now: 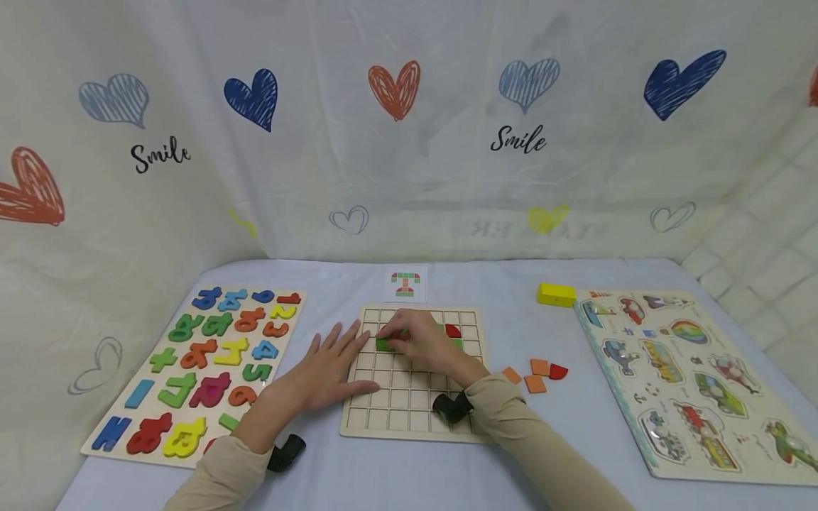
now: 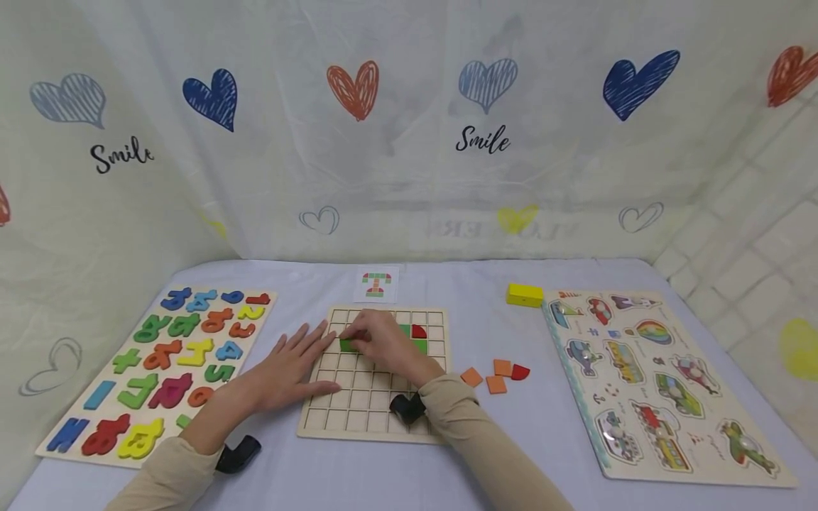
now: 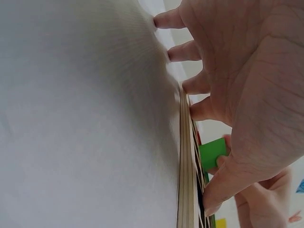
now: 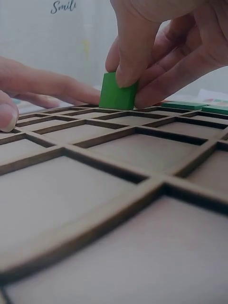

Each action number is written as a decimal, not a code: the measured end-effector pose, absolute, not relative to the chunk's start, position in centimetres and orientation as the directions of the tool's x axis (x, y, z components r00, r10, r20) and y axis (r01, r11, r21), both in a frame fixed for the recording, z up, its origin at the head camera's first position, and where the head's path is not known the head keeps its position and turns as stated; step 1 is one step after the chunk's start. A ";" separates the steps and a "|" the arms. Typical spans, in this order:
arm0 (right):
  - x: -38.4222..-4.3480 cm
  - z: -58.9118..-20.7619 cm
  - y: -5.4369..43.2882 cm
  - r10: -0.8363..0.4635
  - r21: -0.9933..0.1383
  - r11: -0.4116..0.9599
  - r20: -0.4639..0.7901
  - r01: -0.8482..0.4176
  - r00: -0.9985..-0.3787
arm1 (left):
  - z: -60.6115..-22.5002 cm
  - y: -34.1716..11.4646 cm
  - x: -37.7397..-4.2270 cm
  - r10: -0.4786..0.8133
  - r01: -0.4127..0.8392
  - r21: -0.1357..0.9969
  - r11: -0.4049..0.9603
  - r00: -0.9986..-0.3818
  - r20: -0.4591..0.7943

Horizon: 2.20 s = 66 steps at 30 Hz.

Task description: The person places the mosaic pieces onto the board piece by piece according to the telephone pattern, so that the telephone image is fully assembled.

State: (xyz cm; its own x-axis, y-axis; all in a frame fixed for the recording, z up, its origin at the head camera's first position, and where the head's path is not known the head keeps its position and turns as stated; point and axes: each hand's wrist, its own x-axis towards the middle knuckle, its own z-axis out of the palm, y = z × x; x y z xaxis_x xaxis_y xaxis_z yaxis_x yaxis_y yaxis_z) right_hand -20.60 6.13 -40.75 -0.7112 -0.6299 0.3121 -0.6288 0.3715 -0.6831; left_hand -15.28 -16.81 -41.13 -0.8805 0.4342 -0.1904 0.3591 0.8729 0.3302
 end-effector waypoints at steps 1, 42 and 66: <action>-20.6 -40.7 6.1 -0.631 -0.680 0.376 0.309 -0.630 -0.711 | -41.1 -16.8 -15.3 0.435 0.361 0.330 0.872 -0.880 -0.188; -20.4 -39.5 4.7 -0.694 -0.477 0.565 0.167 -0.673 -0.701 | -41.3 -16.9 -15.3 0.434 0.356 0.349 0.867 -0.883 -0.177; -20.4 -39.0 4.6 -0.746 -0.396 0.553 0.157 -0.733 -0.648 | -40.9 -16.9 -15.1 0.442 0.366 0.349 0.863 -0.881 -0.169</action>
State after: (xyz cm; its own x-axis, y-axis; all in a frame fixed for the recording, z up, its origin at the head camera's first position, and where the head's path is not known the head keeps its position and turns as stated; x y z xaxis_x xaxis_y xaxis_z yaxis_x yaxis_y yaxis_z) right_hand -20.41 4.62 -39.04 -0.6477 -0.7456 0.1567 -0.7328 0.5534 -0.3960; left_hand -15.07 -16.95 -40.86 -0.8809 0.4419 -0.1695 0.3655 0.8627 0.3495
